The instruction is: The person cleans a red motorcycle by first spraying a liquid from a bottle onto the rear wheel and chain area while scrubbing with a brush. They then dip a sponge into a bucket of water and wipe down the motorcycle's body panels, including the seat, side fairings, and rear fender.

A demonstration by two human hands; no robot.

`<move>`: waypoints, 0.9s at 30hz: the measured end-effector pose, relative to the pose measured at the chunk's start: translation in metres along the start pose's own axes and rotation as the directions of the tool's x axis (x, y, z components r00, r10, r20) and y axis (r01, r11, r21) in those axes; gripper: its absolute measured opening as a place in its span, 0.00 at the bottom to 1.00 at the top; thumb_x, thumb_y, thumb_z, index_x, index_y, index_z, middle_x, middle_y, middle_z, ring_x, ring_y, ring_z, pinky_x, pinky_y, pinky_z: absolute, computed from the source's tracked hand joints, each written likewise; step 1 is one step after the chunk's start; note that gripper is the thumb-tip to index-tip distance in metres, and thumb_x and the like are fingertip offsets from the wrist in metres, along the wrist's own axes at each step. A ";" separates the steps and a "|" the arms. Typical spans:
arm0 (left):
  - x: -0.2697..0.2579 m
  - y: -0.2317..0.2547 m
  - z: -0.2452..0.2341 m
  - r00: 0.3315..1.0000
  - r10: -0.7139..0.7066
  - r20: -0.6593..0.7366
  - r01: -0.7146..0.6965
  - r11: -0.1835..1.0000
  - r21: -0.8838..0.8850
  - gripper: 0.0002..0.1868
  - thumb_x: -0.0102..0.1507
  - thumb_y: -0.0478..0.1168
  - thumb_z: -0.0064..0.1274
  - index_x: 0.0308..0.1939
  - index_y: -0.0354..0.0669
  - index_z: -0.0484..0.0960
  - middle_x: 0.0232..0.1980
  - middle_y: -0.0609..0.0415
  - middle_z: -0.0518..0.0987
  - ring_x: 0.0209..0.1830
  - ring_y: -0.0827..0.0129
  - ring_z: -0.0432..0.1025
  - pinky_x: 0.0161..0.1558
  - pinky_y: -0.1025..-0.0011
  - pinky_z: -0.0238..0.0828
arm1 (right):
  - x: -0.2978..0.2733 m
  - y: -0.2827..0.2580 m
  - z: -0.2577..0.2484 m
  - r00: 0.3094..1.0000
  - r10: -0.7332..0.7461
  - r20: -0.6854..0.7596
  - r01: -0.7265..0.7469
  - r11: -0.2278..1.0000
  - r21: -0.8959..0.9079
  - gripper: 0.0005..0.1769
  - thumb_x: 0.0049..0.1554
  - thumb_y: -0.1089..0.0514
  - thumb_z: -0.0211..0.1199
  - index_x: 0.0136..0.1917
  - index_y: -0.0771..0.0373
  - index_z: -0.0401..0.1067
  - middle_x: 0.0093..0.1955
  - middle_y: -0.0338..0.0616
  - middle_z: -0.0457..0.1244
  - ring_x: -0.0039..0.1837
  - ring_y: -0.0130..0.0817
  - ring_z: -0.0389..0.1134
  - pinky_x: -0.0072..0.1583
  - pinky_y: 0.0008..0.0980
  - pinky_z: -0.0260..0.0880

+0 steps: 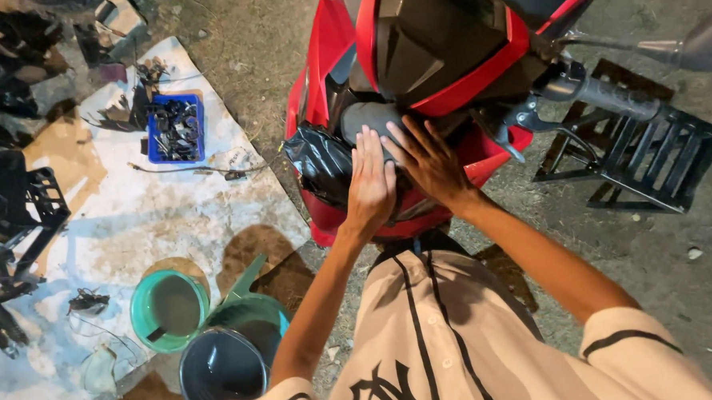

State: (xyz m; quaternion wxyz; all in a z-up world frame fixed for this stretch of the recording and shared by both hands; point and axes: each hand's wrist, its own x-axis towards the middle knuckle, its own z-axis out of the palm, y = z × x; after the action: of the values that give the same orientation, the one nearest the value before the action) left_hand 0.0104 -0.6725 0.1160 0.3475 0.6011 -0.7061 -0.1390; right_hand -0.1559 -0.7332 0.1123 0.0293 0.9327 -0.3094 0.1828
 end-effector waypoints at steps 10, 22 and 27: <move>0.052 -0.009 0.008 0.996 -0.088 0.005 0.088 0.995 -0.056 0.37 0.66 0.31 0.43 0.78 0.23 0.50 0.82 0.27 0.47 0.84 0.34 0.40 0.83 0.51 0.39 | 0.066 0.019 -0.038 0.998 0.041 -0.040 -0.045 0.991 -0.126 0.27 0.62 0.60 0.56 0.74 0.65 0.69 0.82 0.48 0.54 0.82 0.53 0.52 0.79 0.49 0.54; 0.097 0.015 0.021 0.999 0.041 -0.016 -0.041 0.998 -0.041 0.41 0.64 0.36 0.48 0.79 0.31 0.51 0.82 0.29 0.47 0.85 0.32 0.38 0.82 0.43 0.38 | 0.056 0.057 -0.072 0.997 0.060 0.047 -0.042 0.949 -0.313 0.28 0.61 0.62 0.56 0.75 0.62 0.70 0.82 0.46 0.56 0.83 0.51 0.52 0.81 0.46 0.52; 0.164 -0.026 0.019 0.989 0.120 -0.089 -0.120 0.993 0.012 0.41 0.66 0.36 0.45 0.80 0.29 0.45 0.84 0.29 0.41 0.86 0.35 0.36 0.83 0.44 0.34 | 0.123 0.074 -0.066 0.989 0.122 -0.079 -0.134 0.976 -0.174 0.29 0.65 0.65 0.55 0.79 0.63 0.68 0.84 0.50 0.53 0.84 0.56 0.48 0.81 0.53 0.51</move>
State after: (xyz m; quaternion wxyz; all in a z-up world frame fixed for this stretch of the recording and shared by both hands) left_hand 0.0121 -0.8381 0.1395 0.3845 0.5644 -0.7251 -0.0884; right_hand -0.1293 -0.8511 0.2132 0.1117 0.8977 -0.3828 0.1874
